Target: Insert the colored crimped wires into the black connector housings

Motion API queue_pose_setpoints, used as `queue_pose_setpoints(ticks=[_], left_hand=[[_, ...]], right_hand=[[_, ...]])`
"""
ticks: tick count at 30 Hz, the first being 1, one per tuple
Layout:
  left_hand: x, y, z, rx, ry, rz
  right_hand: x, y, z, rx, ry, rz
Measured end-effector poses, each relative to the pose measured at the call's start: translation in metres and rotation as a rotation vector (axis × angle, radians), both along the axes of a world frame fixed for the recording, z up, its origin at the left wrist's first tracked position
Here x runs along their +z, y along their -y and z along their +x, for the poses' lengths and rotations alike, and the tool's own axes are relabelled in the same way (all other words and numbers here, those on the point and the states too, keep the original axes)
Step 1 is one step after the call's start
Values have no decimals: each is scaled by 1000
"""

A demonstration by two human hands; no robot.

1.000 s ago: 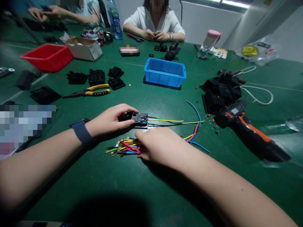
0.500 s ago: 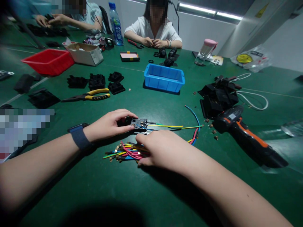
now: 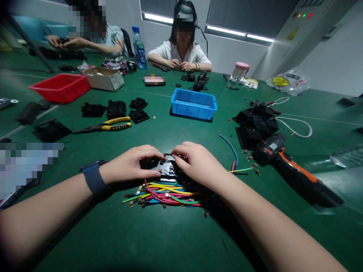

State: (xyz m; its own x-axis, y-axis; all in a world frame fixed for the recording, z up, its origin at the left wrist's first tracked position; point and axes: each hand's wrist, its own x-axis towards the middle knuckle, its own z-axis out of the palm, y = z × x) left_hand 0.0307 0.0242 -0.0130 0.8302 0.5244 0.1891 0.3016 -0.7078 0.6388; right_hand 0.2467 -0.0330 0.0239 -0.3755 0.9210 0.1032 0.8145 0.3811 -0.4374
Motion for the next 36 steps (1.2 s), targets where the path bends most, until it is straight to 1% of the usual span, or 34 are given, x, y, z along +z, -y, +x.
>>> queue_pose_setpoints(ticks=[2, 4, 7, 12, 15, 29, 36], left_hand=[[0, 0, -1, 9, -3, -6], [1, -1, -2, 21, -18, -19], [3, -1, -3, 29, -43, -46], [3, -2, -3, 33, -51, -69], [3, -2, -3, 38, -43, -68], [5, -1, -1, 59, -63, -97], [6, 0, -1, 68, -78, -107]], right_hand=[[-3, 2, -4, -25, -63, -28], [-3, 4, -7, -60, -113, -58], [0, 6, -9, -83, -127, -80], [0, 6, -9, -24, -99, -10], [-2, 6, -9, -17, -96, 36], [-5, 6, -10, 1, -129, 20], [-7, 7, -15, -61, -143, 42]])
